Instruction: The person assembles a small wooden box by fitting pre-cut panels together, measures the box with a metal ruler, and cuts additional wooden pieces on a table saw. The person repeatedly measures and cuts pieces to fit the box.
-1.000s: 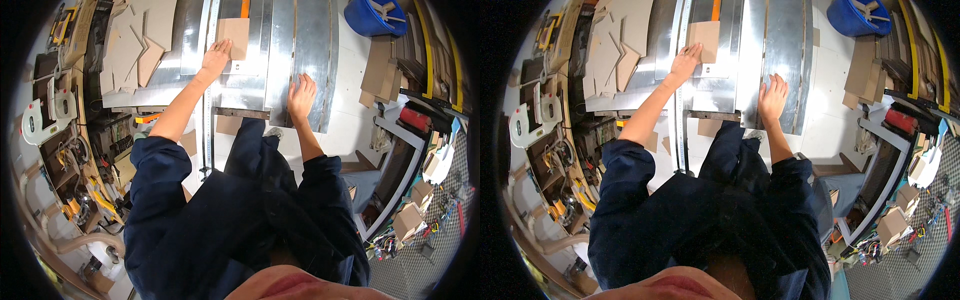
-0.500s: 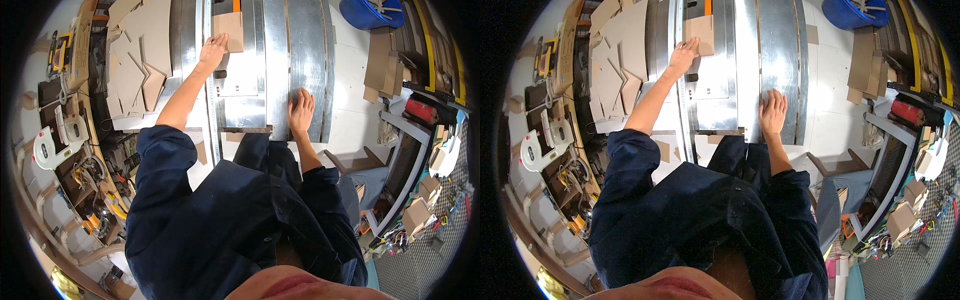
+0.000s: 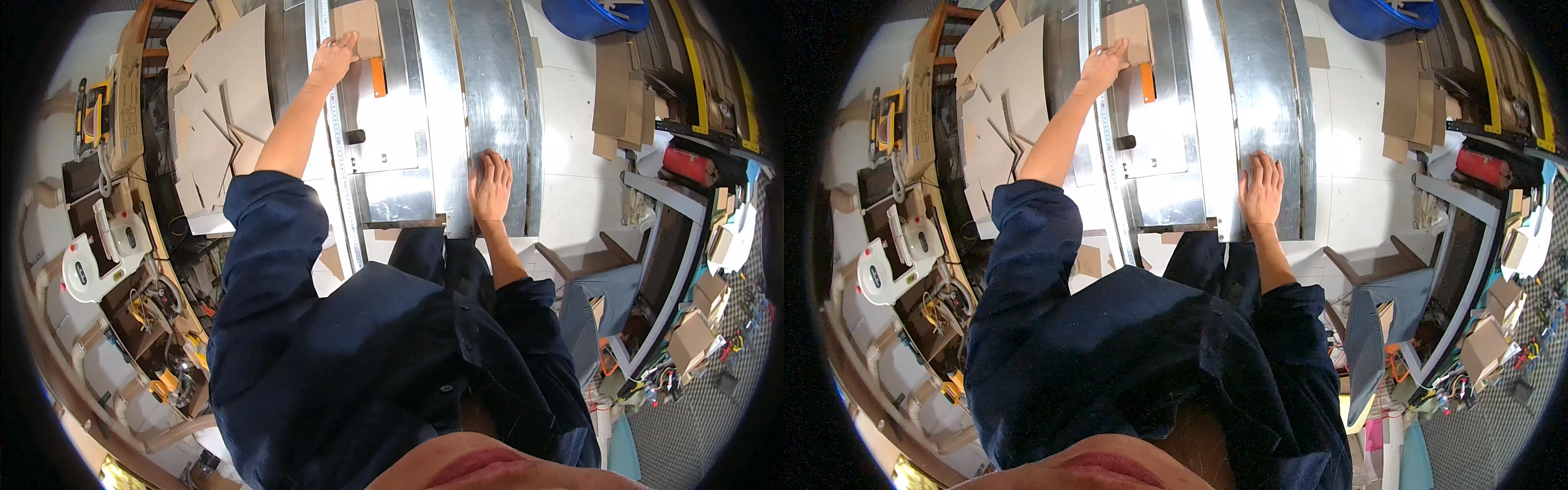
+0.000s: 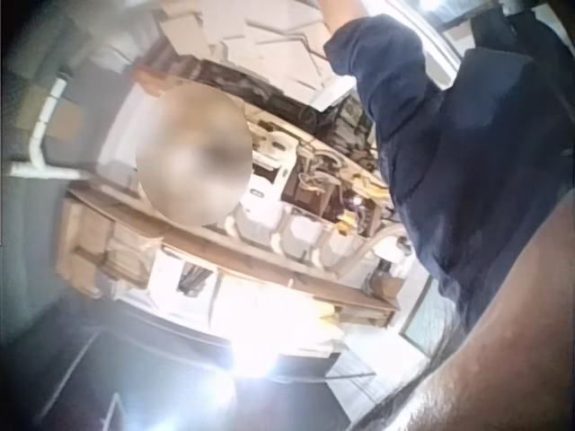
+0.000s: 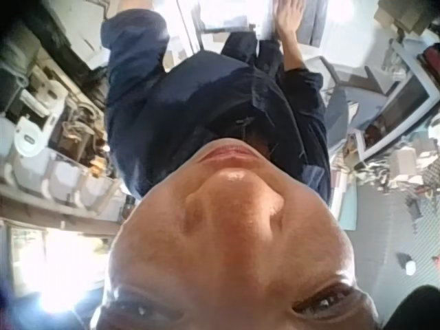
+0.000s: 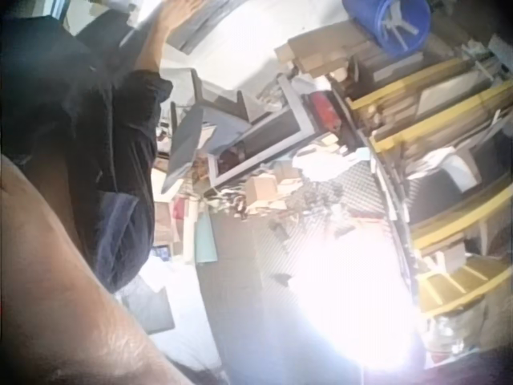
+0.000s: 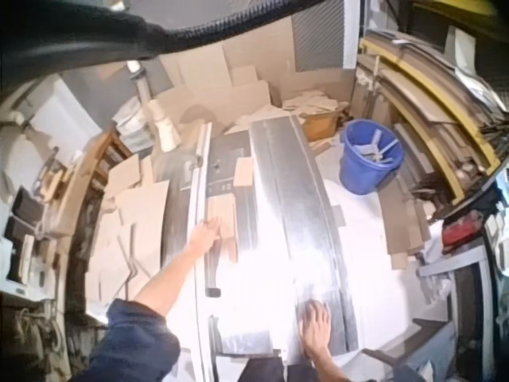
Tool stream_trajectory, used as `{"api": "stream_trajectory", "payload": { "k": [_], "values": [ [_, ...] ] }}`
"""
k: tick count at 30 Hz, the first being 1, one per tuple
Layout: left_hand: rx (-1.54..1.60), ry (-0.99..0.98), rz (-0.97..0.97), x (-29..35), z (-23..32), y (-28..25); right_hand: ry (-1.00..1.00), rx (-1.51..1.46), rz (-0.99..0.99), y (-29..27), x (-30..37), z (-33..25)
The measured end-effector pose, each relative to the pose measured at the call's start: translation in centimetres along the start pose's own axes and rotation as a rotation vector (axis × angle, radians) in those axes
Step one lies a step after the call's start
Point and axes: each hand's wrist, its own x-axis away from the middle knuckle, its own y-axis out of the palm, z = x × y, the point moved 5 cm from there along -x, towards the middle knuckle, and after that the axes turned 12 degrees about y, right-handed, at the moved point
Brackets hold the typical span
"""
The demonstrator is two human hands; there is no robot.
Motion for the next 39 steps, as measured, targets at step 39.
{"api": "stream_trajectory", "payload": {
  "k": [39],
  "values": [
    [-0.006, 0.18, 0.256, -12.7, -13.0, -0.3, 0.71, -0.845, -0.223, 0.5, 7.8, -5.2]
  ]
}}
